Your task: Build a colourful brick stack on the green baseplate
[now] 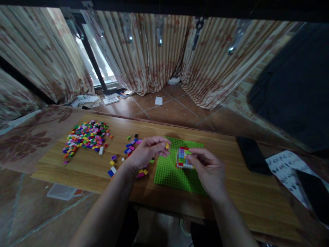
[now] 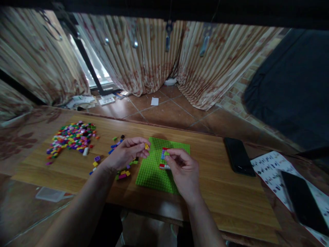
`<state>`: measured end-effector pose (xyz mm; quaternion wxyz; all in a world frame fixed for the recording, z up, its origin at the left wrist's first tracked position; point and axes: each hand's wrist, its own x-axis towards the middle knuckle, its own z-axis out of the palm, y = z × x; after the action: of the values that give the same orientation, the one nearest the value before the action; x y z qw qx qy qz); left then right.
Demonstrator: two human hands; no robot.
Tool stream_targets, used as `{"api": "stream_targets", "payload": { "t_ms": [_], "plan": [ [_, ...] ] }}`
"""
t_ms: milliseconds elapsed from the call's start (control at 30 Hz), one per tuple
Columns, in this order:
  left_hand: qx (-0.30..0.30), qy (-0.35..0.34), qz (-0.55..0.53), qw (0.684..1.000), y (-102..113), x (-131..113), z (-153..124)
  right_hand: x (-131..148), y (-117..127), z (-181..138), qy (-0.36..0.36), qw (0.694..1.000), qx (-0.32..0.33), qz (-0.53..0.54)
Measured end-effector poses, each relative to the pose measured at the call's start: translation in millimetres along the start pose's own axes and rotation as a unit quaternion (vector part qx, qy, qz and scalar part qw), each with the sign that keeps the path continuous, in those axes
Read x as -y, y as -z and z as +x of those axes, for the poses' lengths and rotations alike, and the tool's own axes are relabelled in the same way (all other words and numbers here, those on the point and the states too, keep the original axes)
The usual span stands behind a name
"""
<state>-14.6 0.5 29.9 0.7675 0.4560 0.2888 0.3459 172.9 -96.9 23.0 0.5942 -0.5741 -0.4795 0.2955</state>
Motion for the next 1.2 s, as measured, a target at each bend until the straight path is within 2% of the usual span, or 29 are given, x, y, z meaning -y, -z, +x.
{"api": "stream_targets", "payload": {
  "t_ms": [67,167,267,333,433,600,767,933,1067,1200],
  "plan": [
    [-0.070,-0.045,-0.020,0.996,14.3,-13.3,-0.7,3.0,-11.8,-8.4,0.054,0.997,0.039,-0.046],
    [-0.190,-0.089,-0.029,0.977,33.3,-28.0,-4.3,3.2,-37.3,-23.9,0.148,0.972,0.136,-0.122],
    [-0.249,-0.099,-0.019,0.963,41.9,-31.4,-8.2,-5.8,-64.6,-37.1,0.189,0.948,0.196,-0.165],
    [-0.246,-0.096,-0.007,0.965,42.7,-29.9,-9.6,-15.5,-78.8,-42.0,0.201,0.936,0.214,-0.193],
    [-0.222,-0.086,0.002,0.971,42.1,-27.9,-11.1,-28.7,-90.3,-44.1,0.207,0.928,0.206,-0.233],
    [-0.199,-0.086,-0.008,0.976,46.2,-30.2,-15.4,-32.1,-92.0,-45.2,0.223,0.924,0.187,-0.246],
    [-0.204,-0.095,-0.032,0.974,50.9,-33.8,-19.9,-29.5,-92.9,-47.8,0.241,0.906,0.230,-0.261],
    [-0.196,-0.086,-0.070,0.974,48.9,-36.9,-21.7,-34.8,-98.3,-49.0,0.241,0.896,0.235,-0.289],
    [-0.171,-0.064,-0.095,0.979,44.7,-37.5,-21.5,-27.9,-97.3,-46.8,0.242,0.906,0.231,-0.259],
    [-0.134,-0.023,-0.113,0.984,35.6,-30.4,-18.7,-9.1,-80.4,-35.5,0.196,0.942,0.202,-0.183]
  ]
}}
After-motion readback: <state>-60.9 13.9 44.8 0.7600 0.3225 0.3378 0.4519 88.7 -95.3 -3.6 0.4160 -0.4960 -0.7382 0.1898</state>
